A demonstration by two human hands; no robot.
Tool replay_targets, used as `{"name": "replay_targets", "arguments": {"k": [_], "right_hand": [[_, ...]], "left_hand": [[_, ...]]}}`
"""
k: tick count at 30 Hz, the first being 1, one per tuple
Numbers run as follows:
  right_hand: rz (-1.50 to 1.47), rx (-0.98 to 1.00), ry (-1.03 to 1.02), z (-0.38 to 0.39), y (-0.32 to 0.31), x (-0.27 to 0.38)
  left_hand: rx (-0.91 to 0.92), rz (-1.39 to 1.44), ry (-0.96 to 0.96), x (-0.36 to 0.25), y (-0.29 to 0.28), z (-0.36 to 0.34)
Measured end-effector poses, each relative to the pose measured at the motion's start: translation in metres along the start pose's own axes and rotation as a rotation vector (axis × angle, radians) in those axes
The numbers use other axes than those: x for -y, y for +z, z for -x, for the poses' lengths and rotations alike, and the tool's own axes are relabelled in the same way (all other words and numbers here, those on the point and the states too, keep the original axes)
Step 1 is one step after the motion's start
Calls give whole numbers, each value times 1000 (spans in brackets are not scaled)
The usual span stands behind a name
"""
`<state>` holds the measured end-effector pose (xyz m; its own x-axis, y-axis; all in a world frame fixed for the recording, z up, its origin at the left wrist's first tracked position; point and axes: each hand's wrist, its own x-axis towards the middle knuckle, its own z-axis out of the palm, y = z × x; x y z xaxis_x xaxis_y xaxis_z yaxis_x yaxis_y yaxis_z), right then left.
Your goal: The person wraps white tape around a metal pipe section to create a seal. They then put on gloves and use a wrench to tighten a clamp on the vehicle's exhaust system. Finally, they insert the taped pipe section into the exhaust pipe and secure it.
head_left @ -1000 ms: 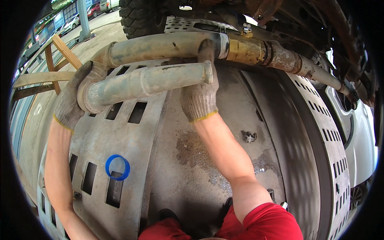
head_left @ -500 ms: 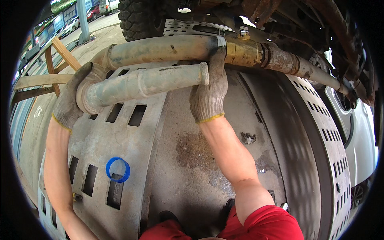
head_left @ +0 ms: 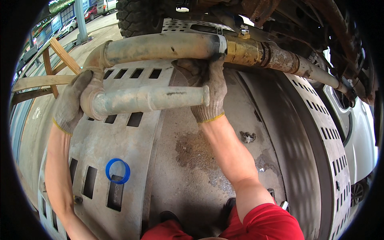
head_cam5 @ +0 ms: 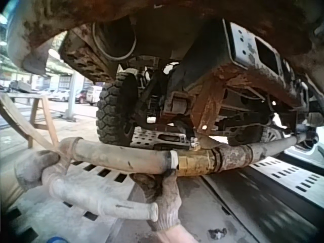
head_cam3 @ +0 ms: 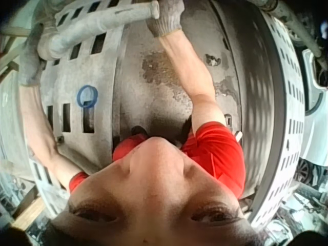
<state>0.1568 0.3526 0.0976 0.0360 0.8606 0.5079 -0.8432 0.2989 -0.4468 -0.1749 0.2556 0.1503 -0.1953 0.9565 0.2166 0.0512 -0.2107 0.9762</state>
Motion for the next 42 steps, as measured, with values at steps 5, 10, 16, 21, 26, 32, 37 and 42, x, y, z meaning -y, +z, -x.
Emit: {"name": "replay_targets", "arguments": {"k": [5, 10, 16, 21, 26, 32, 37, 42], "right_hand": [[-4, 176, -30, -7, -23, -3], [-20, 244, -20, -16, -36, -8], [-135, 253, 72, -23, -39, -15], [-311, 289, 110, -27, -41, -25], [-309, 327, 168, -23, -38, -19], [-341, 265, 259, -23, -44, -15], [-346, 325, 232, -28, -63, -20], [-287, 240, 190, -16, -49, -9]], "left_hand": [[-12, -13, 13, 19, 1, 5], [45, -11, 44, 32, -5, 1], [39, -49, 54, 39, -13, -5], [76, -48, 47, 38, -8, -4], [64, -112, 70, 38, -7, -3], [21, -226, 119, 42, -8, -4], [30, -312, 125, 43, -4, -7], [35, -347, 213, 45, -4, -10]]}}
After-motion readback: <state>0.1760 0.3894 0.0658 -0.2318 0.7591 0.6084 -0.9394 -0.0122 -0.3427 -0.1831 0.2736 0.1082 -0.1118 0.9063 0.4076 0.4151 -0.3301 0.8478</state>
